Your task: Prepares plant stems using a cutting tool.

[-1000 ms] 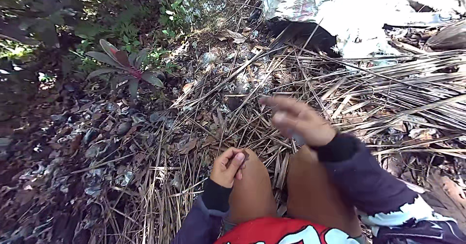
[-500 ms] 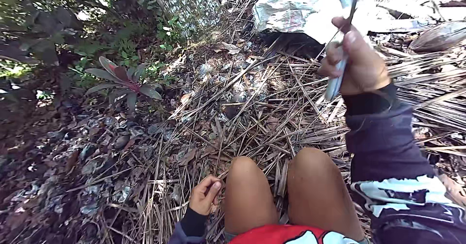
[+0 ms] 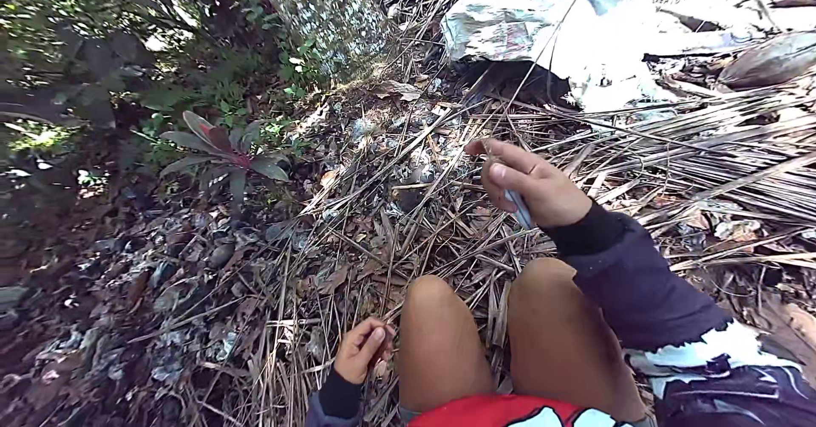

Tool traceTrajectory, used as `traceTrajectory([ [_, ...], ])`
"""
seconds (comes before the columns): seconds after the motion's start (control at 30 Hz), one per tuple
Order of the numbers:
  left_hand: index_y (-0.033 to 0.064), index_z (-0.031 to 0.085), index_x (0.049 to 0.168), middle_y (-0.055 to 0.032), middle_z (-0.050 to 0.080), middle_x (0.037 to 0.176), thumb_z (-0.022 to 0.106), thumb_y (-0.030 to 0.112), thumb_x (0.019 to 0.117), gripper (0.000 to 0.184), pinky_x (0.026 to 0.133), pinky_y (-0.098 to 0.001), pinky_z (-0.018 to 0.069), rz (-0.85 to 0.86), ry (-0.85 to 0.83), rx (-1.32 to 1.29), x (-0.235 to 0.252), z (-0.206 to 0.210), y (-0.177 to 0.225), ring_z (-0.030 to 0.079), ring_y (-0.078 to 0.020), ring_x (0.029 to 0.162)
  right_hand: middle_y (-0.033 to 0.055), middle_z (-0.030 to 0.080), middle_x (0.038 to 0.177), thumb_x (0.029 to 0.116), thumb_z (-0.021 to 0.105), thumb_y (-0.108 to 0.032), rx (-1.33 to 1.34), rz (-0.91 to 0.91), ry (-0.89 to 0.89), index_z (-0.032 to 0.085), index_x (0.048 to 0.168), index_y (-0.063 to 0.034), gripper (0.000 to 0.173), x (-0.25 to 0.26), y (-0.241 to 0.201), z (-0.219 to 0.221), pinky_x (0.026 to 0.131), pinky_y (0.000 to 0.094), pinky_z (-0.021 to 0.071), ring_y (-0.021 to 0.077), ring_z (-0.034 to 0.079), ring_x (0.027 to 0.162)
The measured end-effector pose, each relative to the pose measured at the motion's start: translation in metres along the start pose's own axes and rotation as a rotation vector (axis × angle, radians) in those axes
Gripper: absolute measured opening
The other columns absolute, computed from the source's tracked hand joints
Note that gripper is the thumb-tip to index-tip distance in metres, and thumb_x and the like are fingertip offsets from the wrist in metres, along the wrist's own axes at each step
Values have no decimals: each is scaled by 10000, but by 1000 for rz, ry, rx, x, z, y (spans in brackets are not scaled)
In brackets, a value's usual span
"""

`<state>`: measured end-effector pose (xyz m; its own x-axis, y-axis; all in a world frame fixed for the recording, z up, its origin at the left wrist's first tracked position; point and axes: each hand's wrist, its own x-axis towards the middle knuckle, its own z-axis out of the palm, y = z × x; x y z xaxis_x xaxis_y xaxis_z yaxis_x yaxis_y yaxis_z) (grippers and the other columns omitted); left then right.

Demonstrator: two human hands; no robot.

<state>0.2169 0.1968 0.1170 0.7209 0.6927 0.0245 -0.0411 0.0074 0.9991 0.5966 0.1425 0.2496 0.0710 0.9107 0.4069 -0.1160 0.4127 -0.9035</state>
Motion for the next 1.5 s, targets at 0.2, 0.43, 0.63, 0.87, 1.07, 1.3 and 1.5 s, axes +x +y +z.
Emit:
traceTrajectory([
  [0.2, 185, 735, 1008, 172, 687, 805, 598, 291, 1025, 174, 583, -99, 512, 241, 100, 159, 35, 46, 42, 598, 90, 641, -112, 539, 688, 1009, 544, -231, 22, 200, -154, 559, 1386, -73, 409, -27, 27, 50, 489, 120, 378, -60, 432, 521],
  [0.43, 188, 699, 989, 169, 673, 824, 552, 341, 1052, 221, 579, -57, 468, 380, 60, 186, 39, 61, 52, 560, 130, 651, -87, 587, 795, 1019, 536, -196, -17, 215, -277, 590, 1329, 18, 380, -42, 20, 66, 547, 101, 377, -95, 439, 600],
  [0.63, 192, 711, 1009, 172, 662, 778, 543, 342, 1057, 230, 566, -42, 448, 283, -25, 81, 21, 49, 33, 550, 139, 624, -124, 510, 670, 1044, 506, -300, 22, -64, 19, 530, 1398, -143, 388, -1, -1, 5, 454, 144, 408, -27, 445, 492],
  [0.87, 205, 726, 971, 162, 602, 653, 616, 373, 1011, 205, 531, -108, 452, -4, -276, -399, 35, 41, 43, 539, 75, 546, -43, 592, 826, 1026, 525, -181, 54, 378, -423, 536, 1410, -6, 422, -44, 37, 79, 530, 134, 370, -57, 434, 583],
  [1.07, 207, 741, 999, 151, 649, 705, 614, 366, 1014, 203, 537, -78, 455, 21, -164, -259, 16, 36, 34, 558, 98, 576, -127, 499, 635, 1026, 511, -278, 123, 86, 22, 540, 1404, -156, 398, 2, 2, 7, 440, 145, 411, -26, 444, 468],
  [1.3, 217, 709, 982, 185, 687, 821, 590, 336, 1029, 175, 558, -64, 479, 233, 162, 190, 4, 44, 34, 568, 126, 625, -63, 568, 777, 1027, 506, -208, 66, 433, -386, 545, 1391, -16, 413, -40, 41, 79, 523, 146, 386, -41, 449, 568],
  [1.5, 214, 729, 1014, 178, 687, 798, 575, 346, 1038, 205, 565, -71, 489, 172, 69, 171, -6, 31, 22, 582, 116, 625, -96, 492, 617, 1019, 526, -296, 71, 112, 53, 547, 1395, -142, 407, -16, 18, 20, 437, 150, 402, -14, 433, 457],
])
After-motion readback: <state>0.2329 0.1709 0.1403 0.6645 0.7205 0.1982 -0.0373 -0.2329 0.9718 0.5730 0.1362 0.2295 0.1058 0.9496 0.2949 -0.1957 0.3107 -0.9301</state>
